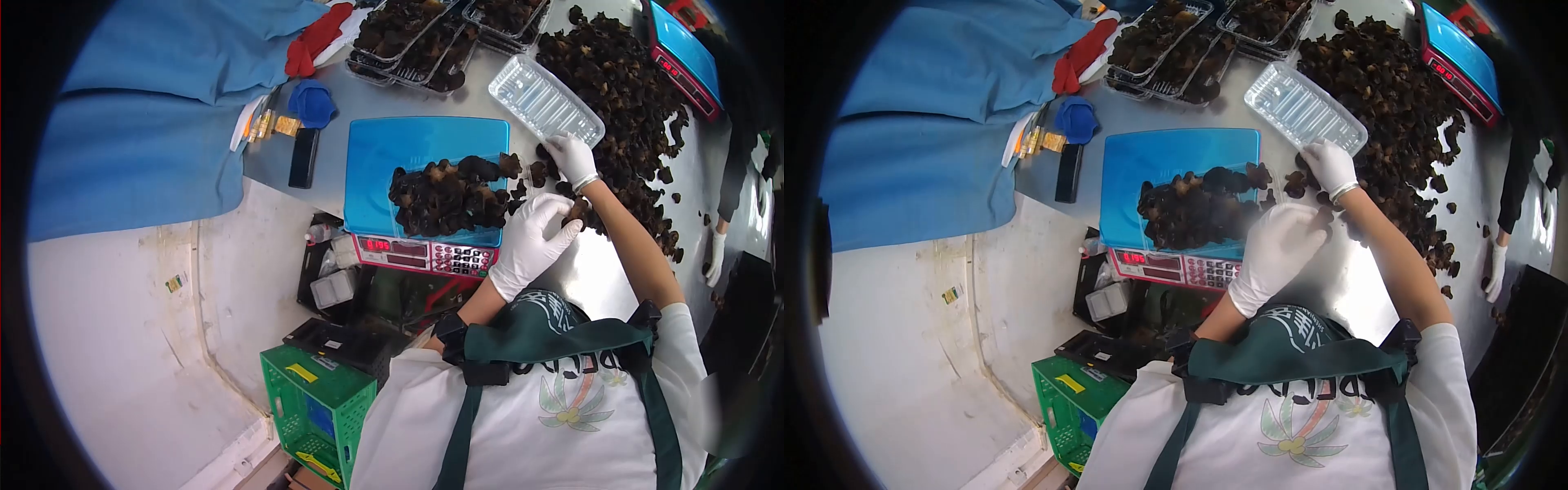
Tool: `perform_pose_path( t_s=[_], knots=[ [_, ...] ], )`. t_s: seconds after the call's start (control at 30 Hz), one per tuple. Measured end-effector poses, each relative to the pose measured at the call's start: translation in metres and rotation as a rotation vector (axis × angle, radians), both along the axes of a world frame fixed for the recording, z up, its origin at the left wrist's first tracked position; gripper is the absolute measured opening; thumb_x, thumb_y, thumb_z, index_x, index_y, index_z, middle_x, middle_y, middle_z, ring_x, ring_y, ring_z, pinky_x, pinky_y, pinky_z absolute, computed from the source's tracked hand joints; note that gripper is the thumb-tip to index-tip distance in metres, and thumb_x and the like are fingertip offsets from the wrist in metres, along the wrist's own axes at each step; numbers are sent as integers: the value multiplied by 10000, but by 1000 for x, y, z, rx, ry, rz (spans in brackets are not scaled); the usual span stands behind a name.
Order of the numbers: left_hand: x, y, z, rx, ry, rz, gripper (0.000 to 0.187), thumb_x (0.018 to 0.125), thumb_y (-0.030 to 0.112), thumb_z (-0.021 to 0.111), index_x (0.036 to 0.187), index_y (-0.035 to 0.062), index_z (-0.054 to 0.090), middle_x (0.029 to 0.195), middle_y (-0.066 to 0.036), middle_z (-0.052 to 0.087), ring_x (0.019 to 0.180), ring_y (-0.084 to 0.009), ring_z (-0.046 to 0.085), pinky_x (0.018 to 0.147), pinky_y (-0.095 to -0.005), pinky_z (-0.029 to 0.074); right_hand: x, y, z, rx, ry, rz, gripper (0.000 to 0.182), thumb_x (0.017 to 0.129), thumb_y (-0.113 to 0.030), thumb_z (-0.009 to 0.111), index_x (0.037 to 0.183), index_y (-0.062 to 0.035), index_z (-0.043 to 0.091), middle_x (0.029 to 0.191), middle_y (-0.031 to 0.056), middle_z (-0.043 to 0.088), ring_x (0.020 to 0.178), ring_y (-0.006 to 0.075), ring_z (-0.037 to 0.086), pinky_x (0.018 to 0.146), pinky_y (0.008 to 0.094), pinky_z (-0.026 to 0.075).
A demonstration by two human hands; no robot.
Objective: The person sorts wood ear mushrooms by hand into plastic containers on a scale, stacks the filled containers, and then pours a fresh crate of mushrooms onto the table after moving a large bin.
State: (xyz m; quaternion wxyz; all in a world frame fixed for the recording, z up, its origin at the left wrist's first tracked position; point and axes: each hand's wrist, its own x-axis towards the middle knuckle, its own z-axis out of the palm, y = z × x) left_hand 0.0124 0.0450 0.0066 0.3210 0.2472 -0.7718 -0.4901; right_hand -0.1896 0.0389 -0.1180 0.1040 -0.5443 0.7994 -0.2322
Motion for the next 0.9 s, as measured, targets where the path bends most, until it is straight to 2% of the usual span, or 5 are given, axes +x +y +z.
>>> perform_pose_path(
  t_s=[0.17, 0.4, 0.67, 0.77, 0.9],
  knots=[
    [6, 5, -1, 53, -30, -13, 201, 744, 147, 678, 878, 29, 585, 912, -116, 608, 847, -284, 597, 734, -353, 465, -13, -4, 2, 99, -155, -21, 191, 787, -198, 595, 881, -56, 680, 814, 138, 631, 744, 328, 603, 679, 379, 470],
    [7, 18, 8, 136, -31, -30, 214, 753, 111, 658, 925, 16, 573, 865, -124, 615, 797, -284, 605, 707, -335, 464, 12, 48, 109, -512, 20, -202, 127, 742, -80, 657, 865, -52, 645, 743, 96, 580, 644, 248, 560, 604, 319, 453],
    [-7, 32, -25, -65, -43, -195, 274, 759, 135, 656, 989, 24, 556, 917, -141, 595, 836, -291, 586, 745, -367, 459, 97, 267, 34, -221, 179, -94, 202, 683, -48, 683, 868, -94, 615, 823, 52, 576, 769, 242, 525, 735, 353, 407],
    [-9, 46, -70, -171, -254, -347, 310, 750, 127, 632, 1031, 24, 550, 972, -156, 578, 907, -314, 556, 806, -385, 441, 108, 284, 27, -76, 79, -58, 242, 670, -81, 683, 902, -95, 617, 860, 62, 587, 796, 276, 530, 715, 367, 408],
    [4, 48, -95, -223, -358, -311, 376, 748, 132, 600, 1097, 19, 522, 1010, -164, 556, 971, -330, 522, 855, -403, 421, 98, 212, 67, -375, -13, -172, 285, 681, -40, 651, 964, -65, 623, 953, 99, 597, 858, 293, 548, 755, 374, 428]
  ],
)
